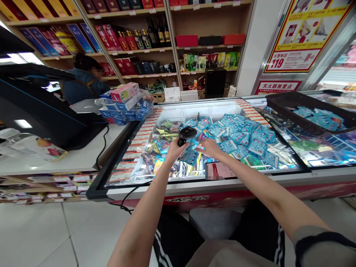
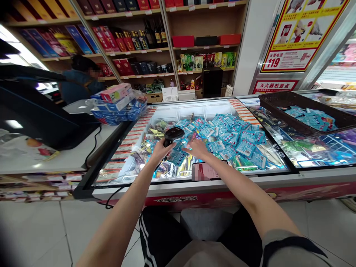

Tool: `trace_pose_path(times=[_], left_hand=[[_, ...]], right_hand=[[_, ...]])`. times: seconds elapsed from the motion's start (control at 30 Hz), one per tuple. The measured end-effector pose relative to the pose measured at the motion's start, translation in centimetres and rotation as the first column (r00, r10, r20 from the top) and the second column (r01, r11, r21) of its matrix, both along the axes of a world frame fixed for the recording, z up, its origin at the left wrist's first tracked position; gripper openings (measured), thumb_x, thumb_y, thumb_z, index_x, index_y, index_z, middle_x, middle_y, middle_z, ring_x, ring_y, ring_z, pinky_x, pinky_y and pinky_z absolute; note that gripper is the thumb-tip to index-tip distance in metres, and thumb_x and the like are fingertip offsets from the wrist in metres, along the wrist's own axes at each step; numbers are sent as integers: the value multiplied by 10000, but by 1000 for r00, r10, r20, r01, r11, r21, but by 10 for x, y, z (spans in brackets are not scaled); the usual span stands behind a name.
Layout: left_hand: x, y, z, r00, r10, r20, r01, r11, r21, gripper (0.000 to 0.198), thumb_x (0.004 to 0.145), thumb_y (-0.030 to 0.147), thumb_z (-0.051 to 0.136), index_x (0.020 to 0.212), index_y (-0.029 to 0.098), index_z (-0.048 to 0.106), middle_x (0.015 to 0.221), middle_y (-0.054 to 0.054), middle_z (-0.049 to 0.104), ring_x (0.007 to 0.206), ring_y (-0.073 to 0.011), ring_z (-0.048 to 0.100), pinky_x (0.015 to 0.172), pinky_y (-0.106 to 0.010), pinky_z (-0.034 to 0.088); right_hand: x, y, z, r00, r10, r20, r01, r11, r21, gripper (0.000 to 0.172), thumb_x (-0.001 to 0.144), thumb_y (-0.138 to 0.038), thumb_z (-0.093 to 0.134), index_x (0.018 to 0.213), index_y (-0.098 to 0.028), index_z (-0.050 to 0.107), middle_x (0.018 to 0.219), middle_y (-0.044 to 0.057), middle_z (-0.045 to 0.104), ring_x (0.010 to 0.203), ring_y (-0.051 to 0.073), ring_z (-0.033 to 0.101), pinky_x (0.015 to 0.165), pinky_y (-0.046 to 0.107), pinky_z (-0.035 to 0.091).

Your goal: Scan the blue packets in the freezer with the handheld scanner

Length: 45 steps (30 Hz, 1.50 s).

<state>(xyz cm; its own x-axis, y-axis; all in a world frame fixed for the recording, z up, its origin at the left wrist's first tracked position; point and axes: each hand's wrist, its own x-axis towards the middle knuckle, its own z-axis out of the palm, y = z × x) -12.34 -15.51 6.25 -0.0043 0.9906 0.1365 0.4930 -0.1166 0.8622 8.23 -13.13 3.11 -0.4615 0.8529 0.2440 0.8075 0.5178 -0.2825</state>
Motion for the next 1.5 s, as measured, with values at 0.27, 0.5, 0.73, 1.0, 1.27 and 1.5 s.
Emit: trace_pose_path(times=[0.27, 0.5, 0.73, 1.0, 1.27, 1.5], left_hand=[[-7, -4, -4, 997, 63, -44, -63, 998, 9, 329, 696, 458, 620, 821, 161, 551, 484, 43, 486, 426, -101, 439, 443, -209, 312], [-8, -19, 5, 1000, 4, -17, -5, 999, -32, 336, 720, 476, 606, 841, 169, 546, 480, 32, 489, 398, -109, 457, 421, -221, 320], [-1, -20, 5, 999, -28, -18, 28, 999, -29, 332, 723, 471, 617, 834, 168, 538, 475, 35, 482, 395, -110, 465, 412, -222, 329], [11, -22, 12, 998, -56, -39, 52, 995, -91, 334, 708, 447, 644, 859, 158, 572, 456, 40, 478, 391, -111, 461, 420, -226, 332], [17, -23, 17, 994, -56, -95, 46, 993, -110, 355, 693, 447, 654, 875, 146, 606, 479, 30, 496, 430, -116, 471, 439, -224, 337], [22, -19, 15, 986, -92, -142, 77, 991, -106, 337, 703, 447, 628, 856, 148, 606, 503, 17, 508, 466, -118, 467, 445, -217, 316]], right_hand=[[-29, -15, -7, 994, 103, -25, -104, 995, -12, 676, 569, -704, 695, 989, -177, 643, 995, 142, 627, 998, 312, 554, 860, 401, 413], [-2, -3, -4, 966, -18, -258, -37, 978, -207, 588, 698, -464, 723, 1178, -189, 525, 1129, 106, 614, 1014, 254, 589, 805, 321, 443], [46, 22, -1, 923, -132, -362, 50, 973, -227, 459, 734, -326, 687, 1149, -194, 542, 959, 43, 634, 756, 160, 577, 708, 275, 441], [68, 48, -25, 835, -305, -458, 224, 948, -225, 435, 753, -365, 619, 1134, -179, 524, 756, -3, 573, 653, 152, 545, 657, 283, 437], [68, 51, -34, 760, -376, -530, 264, 924, -277, 477, 732, -385, 625, 1143, -170, 512, 751, -10, 563, 635, 150, 543, 633, 286, 435], [65, 45, -26, 769, -385, -510, 286, 921, -264, 440, 752, -374, 613, 1130, -173, 511, 745, -1, 581, 618, 151, 552, 621, 284, 429]])
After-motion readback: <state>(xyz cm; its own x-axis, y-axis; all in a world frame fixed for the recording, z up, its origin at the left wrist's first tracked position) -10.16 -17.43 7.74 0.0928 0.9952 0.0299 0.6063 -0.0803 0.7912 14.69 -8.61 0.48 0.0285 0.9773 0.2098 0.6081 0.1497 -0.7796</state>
